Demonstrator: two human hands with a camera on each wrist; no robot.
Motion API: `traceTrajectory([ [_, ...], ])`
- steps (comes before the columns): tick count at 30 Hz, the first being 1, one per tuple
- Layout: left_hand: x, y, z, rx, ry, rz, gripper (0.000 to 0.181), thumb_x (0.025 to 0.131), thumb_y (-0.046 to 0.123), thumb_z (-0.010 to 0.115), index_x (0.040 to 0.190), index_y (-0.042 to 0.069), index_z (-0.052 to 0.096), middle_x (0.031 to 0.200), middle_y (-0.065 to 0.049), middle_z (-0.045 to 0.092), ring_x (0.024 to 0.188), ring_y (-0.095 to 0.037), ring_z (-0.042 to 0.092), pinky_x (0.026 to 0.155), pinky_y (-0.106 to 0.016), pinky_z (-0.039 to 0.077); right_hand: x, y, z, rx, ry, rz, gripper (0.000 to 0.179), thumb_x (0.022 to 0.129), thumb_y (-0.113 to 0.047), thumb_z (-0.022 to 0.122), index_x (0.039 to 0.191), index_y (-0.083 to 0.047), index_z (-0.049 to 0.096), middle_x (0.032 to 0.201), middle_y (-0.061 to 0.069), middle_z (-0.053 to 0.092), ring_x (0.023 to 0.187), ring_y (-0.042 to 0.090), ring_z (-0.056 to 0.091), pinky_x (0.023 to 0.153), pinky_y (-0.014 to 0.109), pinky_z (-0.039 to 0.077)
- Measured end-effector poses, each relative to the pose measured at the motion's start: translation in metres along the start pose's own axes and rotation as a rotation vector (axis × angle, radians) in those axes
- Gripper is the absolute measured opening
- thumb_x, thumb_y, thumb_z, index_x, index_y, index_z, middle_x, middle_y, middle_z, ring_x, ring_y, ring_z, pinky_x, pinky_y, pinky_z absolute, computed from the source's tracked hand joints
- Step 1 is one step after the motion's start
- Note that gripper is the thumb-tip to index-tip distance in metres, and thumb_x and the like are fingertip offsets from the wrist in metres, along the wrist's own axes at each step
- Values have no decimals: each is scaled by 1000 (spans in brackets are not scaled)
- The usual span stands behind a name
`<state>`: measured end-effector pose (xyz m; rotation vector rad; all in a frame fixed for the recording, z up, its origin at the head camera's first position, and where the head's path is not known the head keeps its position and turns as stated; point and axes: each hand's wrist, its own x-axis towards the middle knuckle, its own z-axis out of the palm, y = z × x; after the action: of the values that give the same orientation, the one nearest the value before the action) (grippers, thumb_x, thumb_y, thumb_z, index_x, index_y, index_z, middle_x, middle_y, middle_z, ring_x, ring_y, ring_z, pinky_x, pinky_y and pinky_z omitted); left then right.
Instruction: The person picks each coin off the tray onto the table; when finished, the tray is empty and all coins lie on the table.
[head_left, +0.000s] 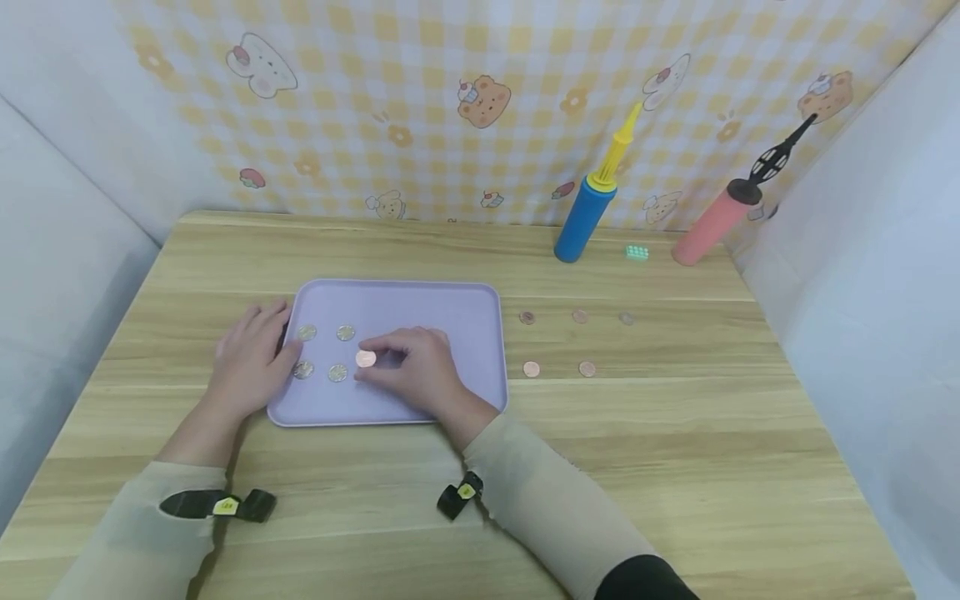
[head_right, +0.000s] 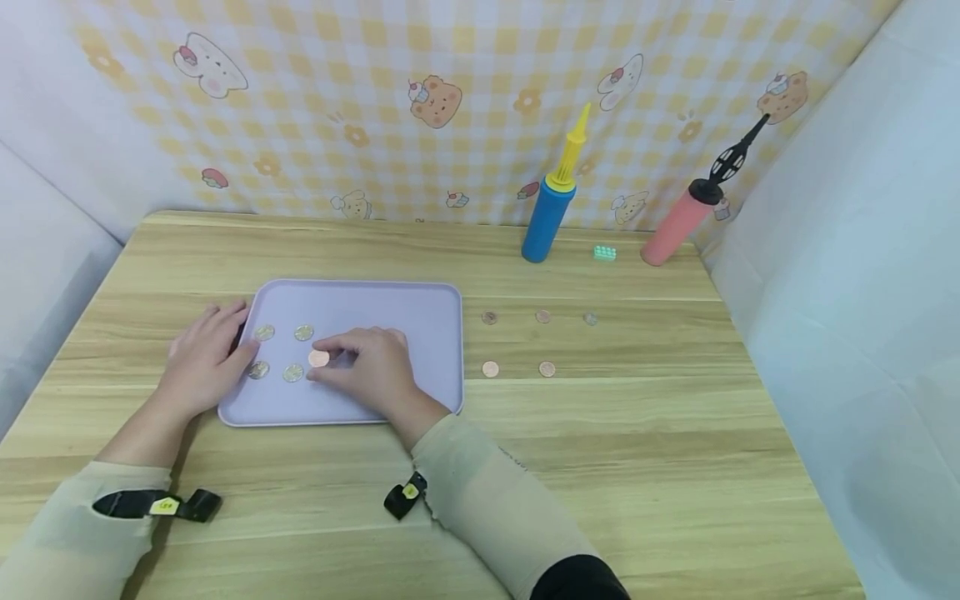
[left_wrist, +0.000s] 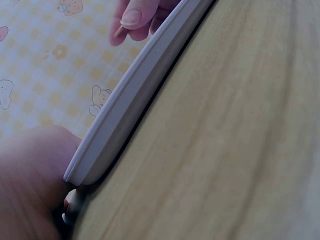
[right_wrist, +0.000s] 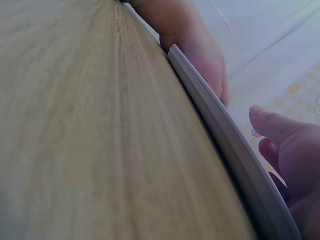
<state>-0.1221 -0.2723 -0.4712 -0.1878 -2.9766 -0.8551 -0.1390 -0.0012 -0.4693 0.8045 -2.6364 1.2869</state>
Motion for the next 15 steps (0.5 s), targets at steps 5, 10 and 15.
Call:
traceTrajectory([
  [5, 0, 0, -1, -3, 2, 2, 60, 110, 26, 46, 157, -9, 41, 168, -32, 30, 155, -60, 14, 114, -83, 8, 0, 2, -2, 83, 21, -44, 34, 79, -26, 98, 109, -16, 85, 102, -7, 81, 95, 3, 68, 90, 22, 49],
  [10, 0, 0, -1, -2, -2, 2, 59, 110, 26, 45, 158, -9, 40, 168, -31, 29, 155, -60, 14, 114, -83, 7, -2, 1, -5, 140, 6, -28, 34, 81, -23, 97, 111, -14, 84, 106, -5, 81, 101, 3, 68, 94, 20, 50],
  [15, 0, 0, -1, 4, -1, 3, 59, 110, 26, 46, 157, -9, 41, 168, -31, 30, 155, -60, 15, 114, -84, 8, -6, 2, -8, 162, -13, 1, 33, 82, -23, 96, 112, -14, 83, 111, -7, 80, 107, 2, 67, 98, 20, 50],
])
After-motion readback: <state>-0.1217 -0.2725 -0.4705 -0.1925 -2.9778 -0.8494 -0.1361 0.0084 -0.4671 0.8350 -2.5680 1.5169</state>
